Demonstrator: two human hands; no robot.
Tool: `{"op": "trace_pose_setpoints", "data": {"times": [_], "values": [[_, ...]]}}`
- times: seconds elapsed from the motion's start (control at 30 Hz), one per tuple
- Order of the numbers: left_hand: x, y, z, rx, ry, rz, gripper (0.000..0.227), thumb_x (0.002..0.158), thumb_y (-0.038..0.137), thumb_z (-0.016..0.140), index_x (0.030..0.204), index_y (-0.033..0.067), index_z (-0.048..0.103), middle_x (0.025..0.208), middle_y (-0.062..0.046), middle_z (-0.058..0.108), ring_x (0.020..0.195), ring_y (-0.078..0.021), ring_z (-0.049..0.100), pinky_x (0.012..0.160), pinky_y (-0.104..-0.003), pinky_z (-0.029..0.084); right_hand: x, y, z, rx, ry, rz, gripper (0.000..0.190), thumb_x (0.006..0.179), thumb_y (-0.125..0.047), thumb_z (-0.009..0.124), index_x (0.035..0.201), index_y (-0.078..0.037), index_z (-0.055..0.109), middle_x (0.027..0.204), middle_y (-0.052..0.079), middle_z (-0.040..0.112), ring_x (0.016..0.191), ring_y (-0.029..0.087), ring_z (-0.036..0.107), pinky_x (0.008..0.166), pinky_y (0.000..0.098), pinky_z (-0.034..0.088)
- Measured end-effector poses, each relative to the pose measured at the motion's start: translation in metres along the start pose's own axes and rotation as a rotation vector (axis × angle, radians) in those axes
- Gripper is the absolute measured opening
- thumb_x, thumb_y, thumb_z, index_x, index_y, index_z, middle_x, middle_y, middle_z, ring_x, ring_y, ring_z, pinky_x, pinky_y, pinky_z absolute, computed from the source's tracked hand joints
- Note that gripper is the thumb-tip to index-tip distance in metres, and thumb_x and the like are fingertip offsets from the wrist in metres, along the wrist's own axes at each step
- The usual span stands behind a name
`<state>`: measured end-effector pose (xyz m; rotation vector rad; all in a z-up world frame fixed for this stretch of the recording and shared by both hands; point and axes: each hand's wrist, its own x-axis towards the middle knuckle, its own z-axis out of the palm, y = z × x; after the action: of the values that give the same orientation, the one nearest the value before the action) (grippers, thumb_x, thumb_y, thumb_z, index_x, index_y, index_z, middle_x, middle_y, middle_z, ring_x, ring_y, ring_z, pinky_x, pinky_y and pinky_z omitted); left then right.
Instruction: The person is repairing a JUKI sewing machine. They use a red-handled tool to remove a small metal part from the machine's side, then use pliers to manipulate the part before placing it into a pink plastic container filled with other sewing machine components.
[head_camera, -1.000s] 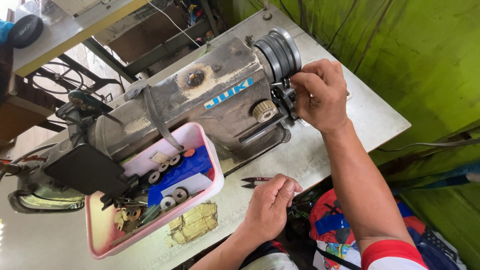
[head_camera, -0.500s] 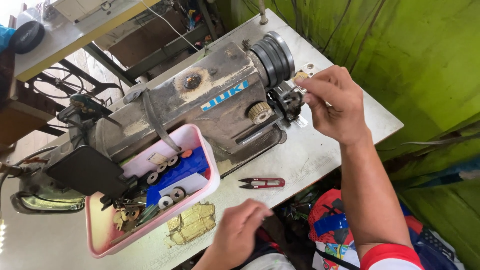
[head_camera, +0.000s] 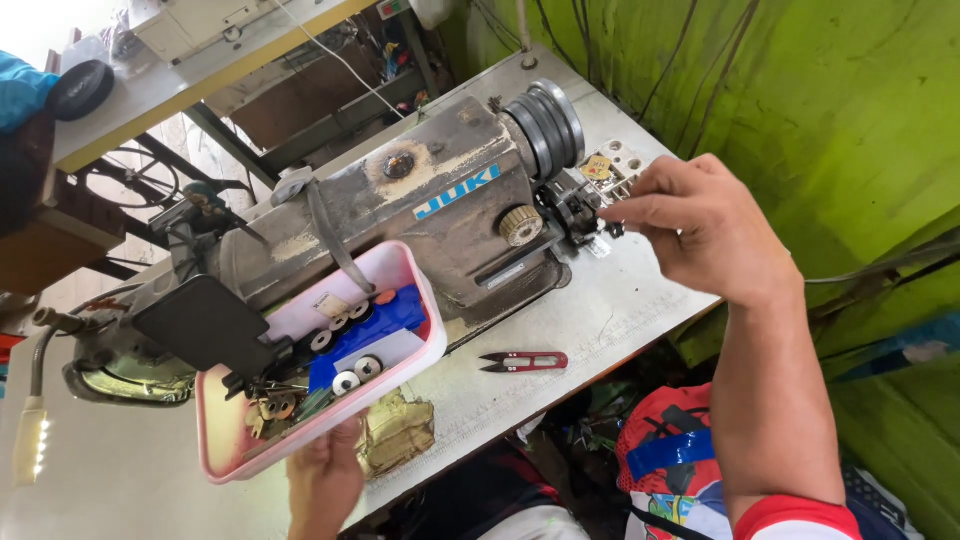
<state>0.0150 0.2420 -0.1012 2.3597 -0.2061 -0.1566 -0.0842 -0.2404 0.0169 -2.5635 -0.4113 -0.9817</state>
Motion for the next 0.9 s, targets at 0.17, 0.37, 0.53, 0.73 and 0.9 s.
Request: {"op": "trace_pose_setpoints", "data": {"times": [0.17, 0.37, 0.53, 0.73, 0.9], "values": [[0.003, 0.04, -0.013, 0.588, -0.237, -0.163, 0.04, 0.1, 0.044, 0.039, 0.102, 0.02, 0.071, 0.098, -0.016, 0.073, 0.096, -0.0381, 0.071, 0.083, -0.051, 0.058, -0.004, 0.011, -0.013, -0.021, 0.077, 0.042, 0.047, 0.088, 0.02, 0.055, 0.111, -0.014, 0.077, 0.096, 0.005, 0.06, 0.076, 0.022, 0.055, 0.072, 0.0436, 0.038], [-0.043, 0.175, 0.021, -0.347, -0.339, 0.871, 0.043, 0.096, 0.007, 0.059, 0.139, 0.003, 0.055, 0.139, -0.02, 0.063, 0.13, -0.0322, 0.062, 0.112, -0.042, 0.051, 0.006, -0.021, -0.016, -0.131, 0.041, -0.018, 0.04, 0.093, 0.014, 0.062, 0.114, -0.016, 0.078, 0.101, 0.001, 0.062, 0.084, 0.021, 0.059, 0.08, 0.041, 0.035], [-0.019, 0.27, 0.049, -0.554, -0.494, 0.54, 0.072, 0.095, 0.04, 0.047, 0.157, 0.0103, 0.027, 0.131, -0.014, 0.051, 0.099, -0.0221, 0.041, 0.09, -0.04, 0.038, 0.024, -0.058, -0.027, -0.121, 0.037, -0.115, 0.036, 0.094, 0.014, 0.064, 0.113, -0.013, 0.078, 0.096, 0.002, 0.064, 0.077, 0.018, 0.056, 0.075, 0.0371, 0.033], [-0.007, 0.249, 0.071, -0.776, -0.568, 0.363, 0.027, 0.105, 0.018, 0.046, 0.089, 0.0021, 0.061, 0.05, -0.004, 0.042, 0.04, -0.0141, 0.044, 0.043, -0.03, 0.041, 0.011, -0.039, -0.038, -0.194, 0.043, -0.055, 0.036, 0.098, 0.011, 0.061, 0.111, -0.017, 0.078, 0.101, 0.001, 0.064, 0.08, 0.019, 0.059, 0.079, 0.0388, 0.035], [0.002, 0.205, 0.082, -0.962, -0.454, 0.413, 0.034, 0.106, 0.034, 0.046, 0.094, 0.0043, 0.057, 0.056, -0.005, 0.043, 0.047, -0.015, 0.049, 0.047, -0.029, 0.043, 0.015, -0.04, -0.024, -0.007, -0.041, -0.091, 0.029, 0.09, 0.006, 0.072, 0.11, -0.015, 0.077, 0.102, 0.003, 0.067, 0.086, 0.02, 0.063, 0.079, 0.0385, 0.039]]}}
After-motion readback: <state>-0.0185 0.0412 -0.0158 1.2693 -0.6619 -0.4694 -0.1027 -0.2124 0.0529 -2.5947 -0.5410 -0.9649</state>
